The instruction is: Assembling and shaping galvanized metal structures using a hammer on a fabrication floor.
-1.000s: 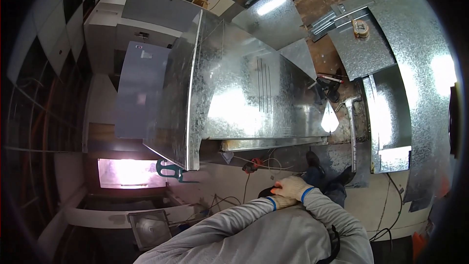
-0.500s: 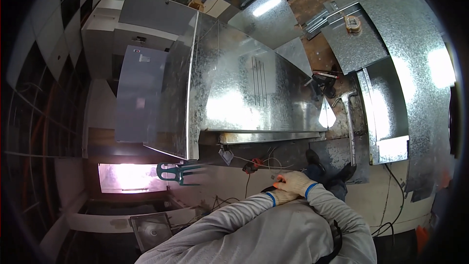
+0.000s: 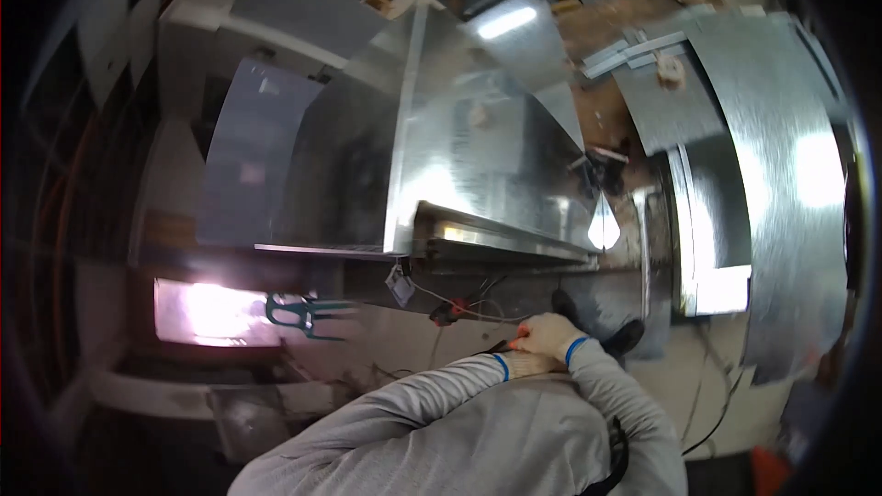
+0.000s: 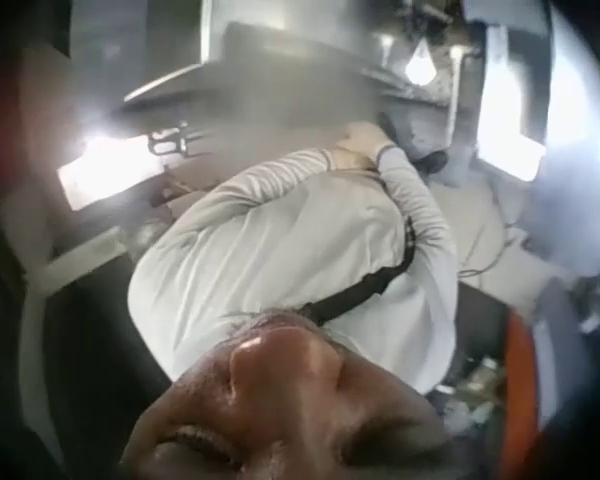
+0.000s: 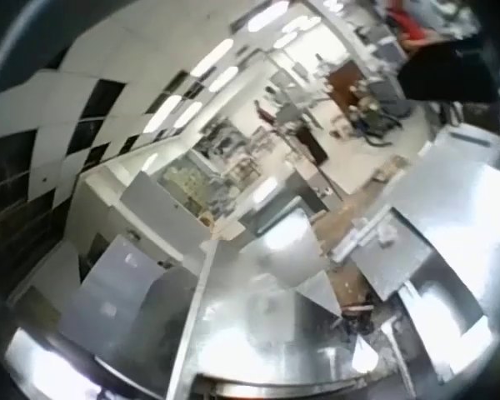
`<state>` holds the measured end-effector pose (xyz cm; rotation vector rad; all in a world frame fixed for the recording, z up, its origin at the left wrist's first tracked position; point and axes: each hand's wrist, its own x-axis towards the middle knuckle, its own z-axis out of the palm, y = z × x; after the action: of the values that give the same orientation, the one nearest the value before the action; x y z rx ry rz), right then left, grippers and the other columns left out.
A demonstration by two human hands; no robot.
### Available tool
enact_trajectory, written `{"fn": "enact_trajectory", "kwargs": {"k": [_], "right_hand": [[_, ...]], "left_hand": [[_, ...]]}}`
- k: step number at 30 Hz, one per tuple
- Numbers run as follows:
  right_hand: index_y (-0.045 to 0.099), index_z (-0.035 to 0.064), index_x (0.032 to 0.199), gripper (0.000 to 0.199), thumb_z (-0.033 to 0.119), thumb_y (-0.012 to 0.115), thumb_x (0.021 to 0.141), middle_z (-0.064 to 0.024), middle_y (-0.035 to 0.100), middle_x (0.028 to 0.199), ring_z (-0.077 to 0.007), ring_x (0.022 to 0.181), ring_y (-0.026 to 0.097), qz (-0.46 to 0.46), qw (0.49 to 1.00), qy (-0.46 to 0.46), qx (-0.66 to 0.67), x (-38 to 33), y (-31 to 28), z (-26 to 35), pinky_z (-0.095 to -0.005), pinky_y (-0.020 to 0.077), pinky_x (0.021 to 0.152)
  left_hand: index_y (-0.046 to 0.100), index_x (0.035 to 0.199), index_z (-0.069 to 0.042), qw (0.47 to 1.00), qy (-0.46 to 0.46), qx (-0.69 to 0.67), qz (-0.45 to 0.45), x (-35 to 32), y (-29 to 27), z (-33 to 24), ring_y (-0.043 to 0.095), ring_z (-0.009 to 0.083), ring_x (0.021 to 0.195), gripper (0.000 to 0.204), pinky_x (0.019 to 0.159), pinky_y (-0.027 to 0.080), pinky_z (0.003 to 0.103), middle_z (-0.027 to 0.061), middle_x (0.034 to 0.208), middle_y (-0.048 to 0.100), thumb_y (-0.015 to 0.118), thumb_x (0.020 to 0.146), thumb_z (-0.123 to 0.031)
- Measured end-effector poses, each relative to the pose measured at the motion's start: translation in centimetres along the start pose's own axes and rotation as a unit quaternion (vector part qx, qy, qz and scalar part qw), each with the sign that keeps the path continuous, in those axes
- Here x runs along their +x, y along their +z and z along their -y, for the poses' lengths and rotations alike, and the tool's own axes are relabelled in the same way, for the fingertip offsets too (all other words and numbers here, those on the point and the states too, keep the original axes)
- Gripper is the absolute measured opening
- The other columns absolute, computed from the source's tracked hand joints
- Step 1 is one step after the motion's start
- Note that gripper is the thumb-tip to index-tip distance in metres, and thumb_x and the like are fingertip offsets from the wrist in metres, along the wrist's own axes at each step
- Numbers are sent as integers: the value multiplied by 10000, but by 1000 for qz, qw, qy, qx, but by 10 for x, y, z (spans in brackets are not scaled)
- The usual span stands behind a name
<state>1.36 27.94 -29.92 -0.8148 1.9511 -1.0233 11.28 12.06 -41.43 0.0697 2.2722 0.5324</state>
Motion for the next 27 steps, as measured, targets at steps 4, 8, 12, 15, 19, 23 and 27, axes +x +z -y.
{"fn": "enact_trajectory", "kwargs": {"k": [4, 8, 12, 15, 19, 23, 27], "right_hand": [[736, 100, 1064, 372, 419, 645, 895, -156, 730, 1014, -341, 985, 686, -62, 996, -35, 50, -1, 6, 0, -429, 536, 850], [735, 142, 1072, 348, 422, 614, 902, -153, 725, 1044, -370, 991, 674, -104, 990, -81, 47, 12, 4, 23, -453, 531, 852], [737, 135, 1080, 397, 460, 577, 917, -165, 721, 1056, -377, 1002, 671, 46, 997, 12, -60, 40, -10, 41, -449, 522, 863], [748, 134, 1059, 408, 475, 578, 913, -171, 722, 1045, -371, 1007, 671, 83, 986, 37, -142, 65, -13, 57, -454, 520, 858], [746, 100, 1072, 443, 486, 612, 901, -190, 719, 1047, -346, 990, 691, 138, 984, 68, -96, 112, -8, 40, -412, 522, 861], [741, 11, 1085, 361, 331, 665, 937, -127, 757, 996, -200, 908, 702, 155, 979, 116, 61, 136, 0, 57, -326, 534, 813], [727, -21, 1114, 330, 261, 675, 951, -87, 749, 989, -171, 895, 687, 204, 960, 156, 114, 167, 17, 62, -303, 538, 796]], "left_hand": [[529, 1396, -100, 973, -59, -118, -189, 5, 8, -16, 544, 261, 1252, 434, 1101, 396, 379, 146, 1382, 572, 447, 1040, -334], [532, 1388, -81, 892, -135, -250, -352, 30, -13, -36, 549, 271, 1252, 434, 1103, 398, 378, 154, 1383, 573, 452, 1042, -330], [534, 1381, -61, 780, -203, -370, -463, 34, -16, -39, 554, 280, 1252, 436, 1105, 400, 376, 163, 1384, 575, 457, 1044, -327], [536, 1375, -47, 680, -257, -443, -525, 47, -38, -38, 558, 287, 1252, 437, 1107, 401, 375, 169, 1385, 576, 461, 1046, -324], [538, 1368, -27, 528, -328, -516, -590, 84, -55, -49, 563, 296, 1252, 440, 1109, 402, 373, 177, 1387, 578, 466, 1048, -320], [541, 1361, -8, 316, -419, -561, -640, 152, -111, -53, 568, 305, 1252, 444, 1112, 404, 371, 186, 1388, 580, 471, 1050, -317], [543, 1353, 12, 115, -504, -573, -636, 156, -110, -2, 573, 314, 1252, 448, 1114, 405, 370, 194, 1389, 582, 476, 1052, -313]]}}
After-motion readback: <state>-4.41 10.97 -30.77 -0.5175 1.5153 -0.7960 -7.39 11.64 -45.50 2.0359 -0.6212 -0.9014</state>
